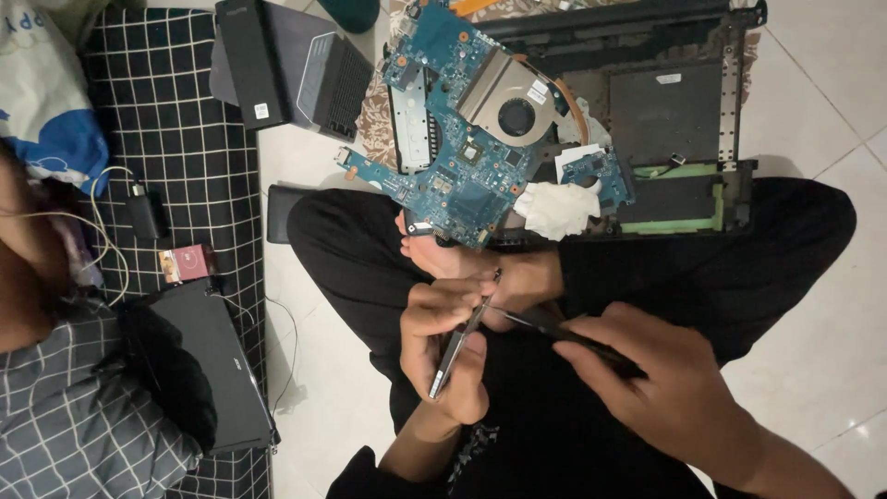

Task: Unscrewing and removing a hard drive from a laptop motherboard using a precision screwdriver.

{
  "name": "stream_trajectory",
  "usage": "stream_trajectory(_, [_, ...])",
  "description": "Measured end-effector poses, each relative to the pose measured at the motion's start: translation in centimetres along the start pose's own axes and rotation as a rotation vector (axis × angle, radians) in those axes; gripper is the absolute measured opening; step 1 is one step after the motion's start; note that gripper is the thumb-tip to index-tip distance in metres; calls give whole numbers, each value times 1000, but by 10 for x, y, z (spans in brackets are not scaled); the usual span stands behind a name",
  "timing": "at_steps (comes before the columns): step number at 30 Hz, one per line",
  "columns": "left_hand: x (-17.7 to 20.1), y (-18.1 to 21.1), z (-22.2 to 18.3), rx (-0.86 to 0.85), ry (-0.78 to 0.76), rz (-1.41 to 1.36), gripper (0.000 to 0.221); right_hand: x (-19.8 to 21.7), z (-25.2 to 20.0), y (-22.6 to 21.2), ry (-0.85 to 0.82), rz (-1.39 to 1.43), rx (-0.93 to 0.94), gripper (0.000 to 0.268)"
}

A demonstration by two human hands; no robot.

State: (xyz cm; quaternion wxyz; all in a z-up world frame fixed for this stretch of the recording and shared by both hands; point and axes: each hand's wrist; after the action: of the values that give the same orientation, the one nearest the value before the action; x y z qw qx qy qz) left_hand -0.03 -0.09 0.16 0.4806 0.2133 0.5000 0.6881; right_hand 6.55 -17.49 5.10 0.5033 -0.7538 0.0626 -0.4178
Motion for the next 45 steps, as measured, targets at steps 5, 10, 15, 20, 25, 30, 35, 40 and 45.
stream_trajectory(5, [-1, 0, -2, -16, 18, -15, 11, -2, -4, 1, 44, 31, 30, 28])
stream_trajectory(10, [2, -2, -3, -41, 21, 19, 13, -8, -4, 8, -90, 89, -108, 21])
stream_trajectory(15, [2, -1, -8, -24, 26, 22, 11, -8, 5, -3, 133, 45, 112, 16])
stream_trajectory(20, [3, -3, -10, -18, 22, 24, 12, -4, -2, 1, -55, 181, -100, 22])
stream_trajectory(25, [2, -3, -12, -16, 28, 43, 11, -5, 3, 0, 22, 135, 46, 14])
stream_trajectory(30, [-1, -2, -11, -11, 50, -3, 11, -3, -3, 0, -22, 125, -46, 34])
stream_trajectory(35, [-2, 1, -4, -21, 29, 7, 10, -7, -6, 8, -76, 158, -97, 11])
stream_trajectory(40, [-4, 1, -6, -37, 39, -23, 11, -8, -5, 5, 1, 117, -7, 15])
stream_trajectory(45, [-2, 1, -6, -26, -2, -6, 11, -2, -6, 1, -85, 240, -134, 19])
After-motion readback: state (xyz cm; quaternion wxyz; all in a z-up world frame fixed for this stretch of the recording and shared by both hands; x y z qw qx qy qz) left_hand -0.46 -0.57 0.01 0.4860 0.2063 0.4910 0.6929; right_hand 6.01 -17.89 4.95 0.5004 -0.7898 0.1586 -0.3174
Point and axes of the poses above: each hand's wrist, its own z-axis towards the middle knuckle, its own x-axis out of the back of the hand, y = z × x, and after that the axes turned 7 degrees about -y, right-handed
